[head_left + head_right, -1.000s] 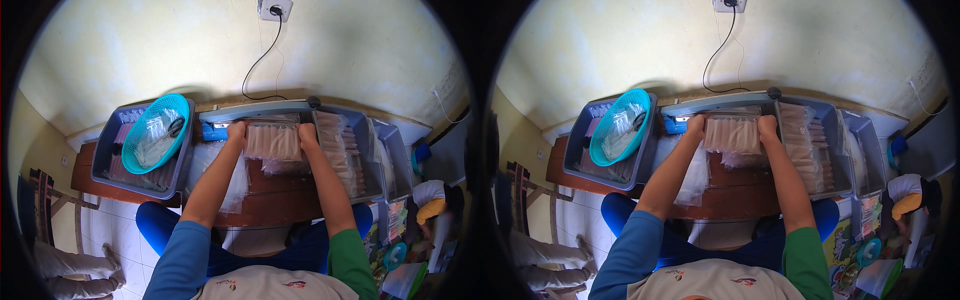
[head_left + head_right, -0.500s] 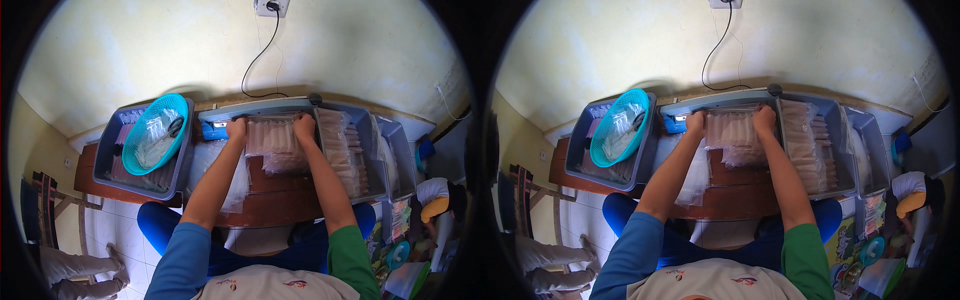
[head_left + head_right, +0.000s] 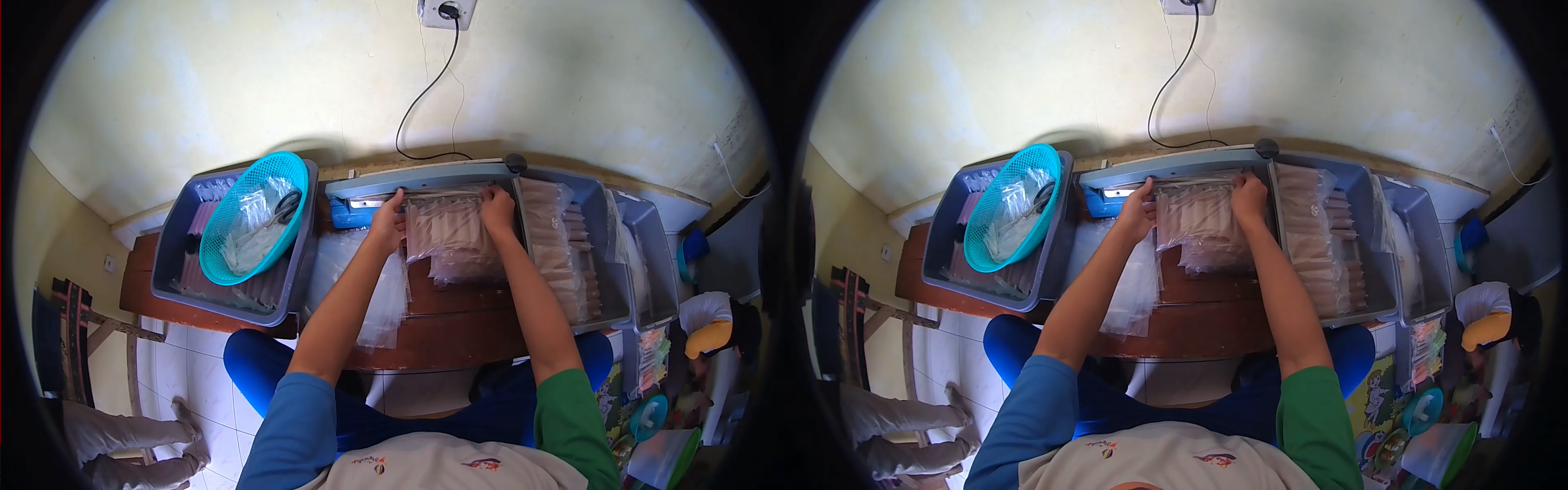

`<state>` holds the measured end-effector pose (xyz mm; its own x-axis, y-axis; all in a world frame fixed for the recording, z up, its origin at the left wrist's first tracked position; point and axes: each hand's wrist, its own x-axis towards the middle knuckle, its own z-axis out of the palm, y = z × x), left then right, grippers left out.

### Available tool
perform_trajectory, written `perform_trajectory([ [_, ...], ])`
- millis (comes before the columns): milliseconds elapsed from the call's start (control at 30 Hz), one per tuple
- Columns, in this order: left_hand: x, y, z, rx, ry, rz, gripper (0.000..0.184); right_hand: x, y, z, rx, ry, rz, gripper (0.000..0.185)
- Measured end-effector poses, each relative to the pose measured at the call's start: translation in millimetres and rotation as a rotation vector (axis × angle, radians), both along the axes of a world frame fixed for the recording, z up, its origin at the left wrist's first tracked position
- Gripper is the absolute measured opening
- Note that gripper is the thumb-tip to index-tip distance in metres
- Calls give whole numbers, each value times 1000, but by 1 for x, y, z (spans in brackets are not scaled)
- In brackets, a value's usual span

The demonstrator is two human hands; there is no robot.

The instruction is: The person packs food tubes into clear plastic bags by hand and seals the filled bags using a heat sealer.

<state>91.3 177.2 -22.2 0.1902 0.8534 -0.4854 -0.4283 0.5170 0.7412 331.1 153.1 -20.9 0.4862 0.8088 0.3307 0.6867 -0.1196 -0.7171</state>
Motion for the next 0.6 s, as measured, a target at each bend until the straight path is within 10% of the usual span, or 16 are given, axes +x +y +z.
perform_trajectory([
  [167,-15,-1,-10,-80,-168,-368,69,5,6,-11,4,29,-5,22],
  [600,-2,2,-22,15,-348,-339,39,12,7,-2,-47,114,-39,25],
])
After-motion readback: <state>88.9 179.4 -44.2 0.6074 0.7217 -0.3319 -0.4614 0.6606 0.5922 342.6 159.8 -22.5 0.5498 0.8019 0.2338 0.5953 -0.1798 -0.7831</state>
